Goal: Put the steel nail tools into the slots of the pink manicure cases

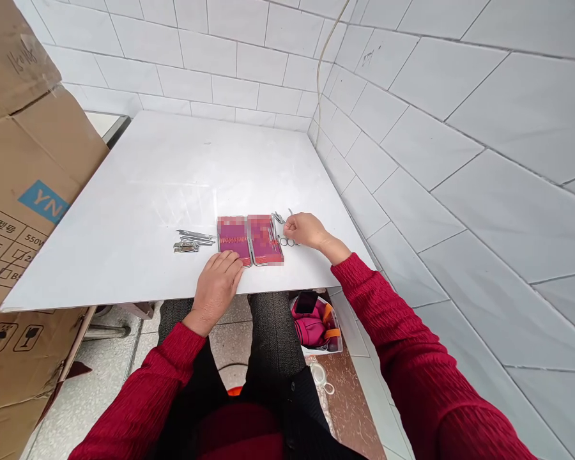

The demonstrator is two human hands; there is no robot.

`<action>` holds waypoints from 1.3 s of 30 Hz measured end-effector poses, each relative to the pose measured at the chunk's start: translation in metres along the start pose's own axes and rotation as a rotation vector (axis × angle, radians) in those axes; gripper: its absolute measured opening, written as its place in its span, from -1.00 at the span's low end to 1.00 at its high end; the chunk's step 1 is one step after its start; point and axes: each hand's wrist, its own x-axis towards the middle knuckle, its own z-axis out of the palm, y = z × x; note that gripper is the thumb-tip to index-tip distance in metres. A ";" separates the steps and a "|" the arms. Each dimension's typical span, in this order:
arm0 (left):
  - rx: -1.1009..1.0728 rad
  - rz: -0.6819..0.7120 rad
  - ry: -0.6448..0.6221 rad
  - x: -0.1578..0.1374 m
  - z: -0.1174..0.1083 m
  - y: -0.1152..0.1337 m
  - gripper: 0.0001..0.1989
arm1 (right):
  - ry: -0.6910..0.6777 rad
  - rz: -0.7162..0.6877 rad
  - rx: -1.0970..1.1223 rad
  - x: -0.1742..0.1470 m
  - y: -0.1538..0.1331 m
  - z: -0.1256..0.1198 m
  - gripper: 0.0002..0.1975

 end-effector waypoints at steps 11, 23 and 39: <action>-0.014 -0.017 -0.021 -0.001 0.000 0.001 -0.71 | -0.005 0.096 0.229 0.019 -0.013 0.020 -0.72; -0.032 0.027 -0.038 -0.003 0.006 -0.007 -0.72 | 0.122 0.115 0.085 0.025 -0.032 0.025 -0.89; -0.063 0.003 -0.044 -0.004 0.003 -0.005 -0.71 | 0.011 0.275 0.185 0.043 0.011 0.000 -0.87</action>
